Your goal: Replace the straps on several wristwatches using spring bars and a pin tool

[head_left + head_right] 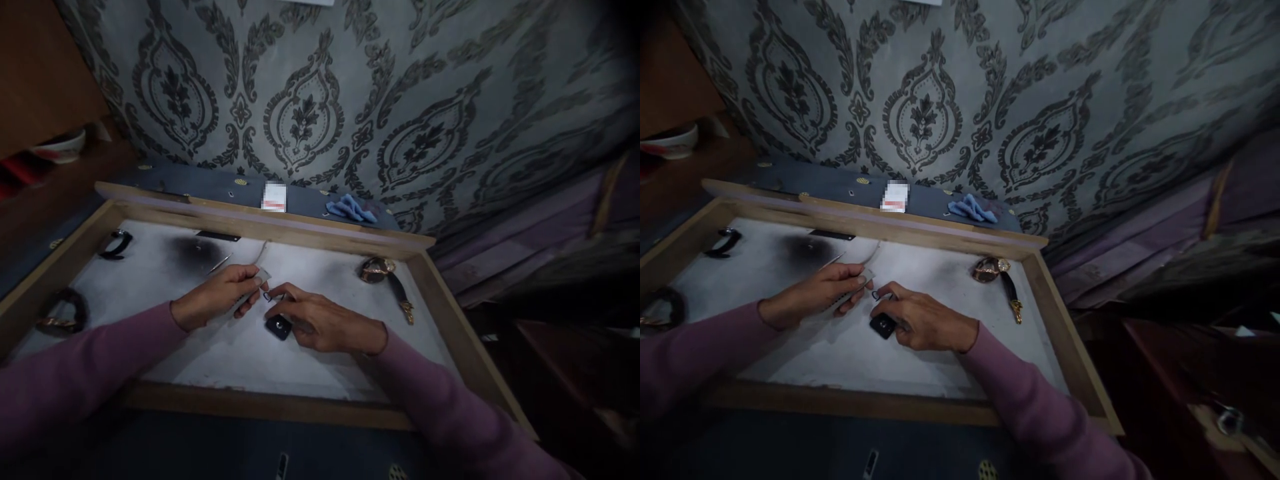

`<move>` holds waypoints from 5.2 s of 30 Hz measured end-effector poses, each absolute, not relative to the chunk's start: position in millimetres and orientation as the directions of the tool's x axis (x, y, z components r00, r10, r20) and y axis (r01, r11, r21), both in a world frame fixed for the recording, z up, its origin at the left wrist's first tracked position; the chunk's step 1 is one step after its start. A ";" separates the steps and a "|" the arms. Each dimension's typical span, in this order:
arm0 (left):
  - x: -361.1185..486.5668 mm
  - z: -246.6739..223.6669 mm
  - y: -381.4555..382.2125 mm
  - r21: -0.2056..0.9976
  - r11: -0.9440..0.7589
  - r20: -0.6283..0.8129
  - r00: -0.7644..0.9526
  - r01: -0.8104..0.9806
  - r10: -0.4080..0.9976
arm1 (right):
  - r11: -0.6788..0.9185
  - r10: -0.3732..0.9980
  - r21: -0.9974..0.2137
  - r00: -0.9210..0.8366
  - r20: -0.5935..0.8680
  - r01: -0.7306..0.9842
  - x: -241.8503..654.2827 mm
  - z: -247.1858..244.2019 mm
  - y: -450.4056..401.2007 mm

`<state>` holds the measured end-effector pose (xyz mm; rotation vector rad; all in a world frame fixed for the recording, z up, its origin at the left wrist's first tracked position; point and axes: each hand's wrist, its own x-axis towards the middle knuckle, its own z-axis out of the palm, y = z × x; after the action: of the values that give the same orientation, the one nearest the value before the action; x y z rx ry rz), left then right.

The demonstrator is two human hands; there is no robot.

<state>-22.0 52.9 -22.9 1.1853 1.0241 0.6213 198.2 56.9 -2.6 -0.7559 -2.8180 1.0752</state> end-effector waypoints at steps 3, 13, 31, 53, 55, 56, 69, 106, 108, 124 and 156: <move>-19.7 -24.2 48.8 0.937 0.294 -0.347 0.453 0.186 0.821 | 0.646 0.458 -0.630 -0.879 -0.133 0.432 200.2 -4.6 56.1; -18.5 -21.5 45.4 0.921 0.281 -0.382 0.482 0.269 0.789 | 0.705 0.463 -0.569 -0.883 -0.080 0.422 198.9 -11.7 53.7; -5.3 3.5 54.4 0.938 0.286 -0.346 0.470 0.197 0.812 | 0.664 0.570 -0.564 -0.820 -0.042 0.490 196.0 -22.2 48.9; -15.0 -12.7 40.8 0.900 0.433 -0.394 0.508 0.045 0.766 | -0.293 0.665 -0.954 -0.702 -0.255 0.068 196.3 -5.2 42.6; -14.9 -6.9 38.8 0.880 0.475 -0.405 0.529 0.003 0.746 | -0.350 0.647 -0.936 -0.715 -0.265 0.030 196.8 -3.5 42.1; -14.6 -4.2 37.8 0.875 0.485 -0.407 0.533 -0.007 0.742 | -0.365 0.638 -0.931 -0.722 -0.268 0.024 196.9 -3.6 41.7; -11.9 -1.9 33.0 0.846 0.528 -0.372 0.626 -0.076 0.685 | -0.379 0.571 -0.922 -0.766 -0.296 0.074 198.2 -5.5 43.9; -9.4 3.7 31.4 0.875 0.483 -0.377 0.599 -0.020 0.707 | -0.304 0.601 -0.943 -0.740 -0.301 0.136 194.7 -3.1 41.9; -9.3 3.4 31.3 0.874 0.485 -0.380 0.600 -0.016 0.704 | -0.293 0.606 -0.947 -0.740 -0.293 0.135 193.7 -3.0 41.0; -11.4 5.4 34.4 0.885 0.465 -0.407 0.543 0.034 0.735 | -0.465 0.555 -0.876 -0.813 -0.177 -0.127 194.9 -21.3 42.8; -2.6 -4.2 28.5 0.986 -0.028 -0.058 0.490 0.166 0.870 | -0.339 0.728 -0.935 -0.658 -0.192 -0.102 176.7 -23.7 35.2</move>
<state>-2.6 28.5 -4.2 1.5189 0.9384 0.7232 176.7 35.2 -23.7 -0.8330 -1.3598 2.0368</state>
